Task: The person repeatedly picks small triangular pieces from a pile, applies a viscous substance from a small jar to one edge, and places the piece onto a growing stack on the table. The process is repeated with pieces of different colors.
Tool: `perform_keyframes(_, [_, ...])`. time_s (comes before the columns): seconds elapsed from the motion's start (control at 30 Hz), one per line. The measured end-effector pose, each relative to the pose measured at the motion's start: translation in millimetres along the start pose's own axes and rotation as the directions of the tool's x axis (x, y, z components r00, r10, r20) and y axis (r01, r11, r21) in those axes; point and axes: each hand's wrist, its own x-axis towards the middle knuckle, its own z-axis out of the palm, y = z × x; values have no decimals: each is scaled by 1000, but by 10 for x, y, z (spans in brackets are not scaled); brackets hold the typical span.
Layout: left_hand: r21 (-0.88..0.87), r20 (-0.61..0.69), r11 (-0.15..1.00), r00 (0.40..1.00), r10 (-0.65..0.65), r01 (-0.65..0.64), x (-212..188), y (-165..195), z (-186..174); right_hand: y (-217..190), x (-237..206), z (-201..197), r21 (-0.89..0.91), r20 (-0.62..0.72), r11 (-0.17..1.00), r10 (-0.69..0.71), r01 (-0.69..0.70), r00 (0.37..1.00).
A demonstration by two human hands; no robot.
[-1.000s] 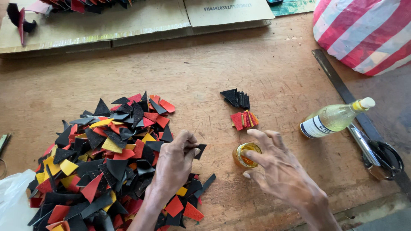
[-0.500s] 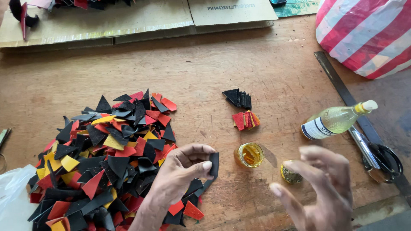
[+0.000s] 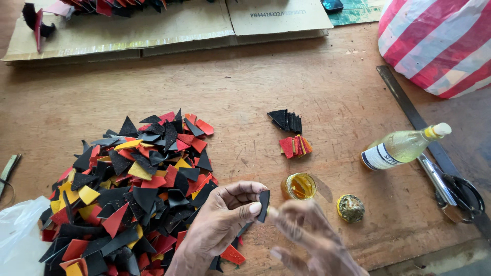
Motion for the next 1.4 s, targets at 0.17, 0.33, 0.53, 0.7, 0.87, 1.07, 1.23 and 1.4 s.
perform_keyframes(0.17, [34, 16, 999, 1000, 3, -4, -3, -11, 16, -37, 58, -36, 5, -137, 1000, -5, 6, 990])
perform_keyframes(0.33, [2, -56, 999, 998, 33, -33, 31, 12, 19, -115, 81, 7, -110, -110, 976, -202, 190, 973])
perform_keyframes(0.53, [46, 27, 999, 1000, 14, -15, -44, 8, 54, -153, 165, -54, -163, -128, 987, -36, 15, 991])
perform_keyframes(0.7, [169, -72, 985, 996, 57, -44, 15, -4, 68, 22, 296, -227, -211, -228, 958, 144, -193, 963])
perform_keyframes(0.87, [254, -351, 966, 926, 139, -48, 174, -3, -10, 27, 138, -433, -139, -332, 954, 207, -265, 920])
perform_keyframes(1.07, [288, -446, 957, 887, 121, 14, 281, 25, -40, 11, 58, -491, 31, -392, 952, 292, -305, 872])
perform_keyframes(1.23, [518, -298, 847, 902, 313, -123, 428, 94, -11, -3, -33, -360, 102, -425, 952, 304, -289, 853])
perform_keyframes(1.4, [912, 62, 270, 753, 655, -310, 981, 109, 50, 85, -86, -305, 133, -430, 961, 276, -242, 860])
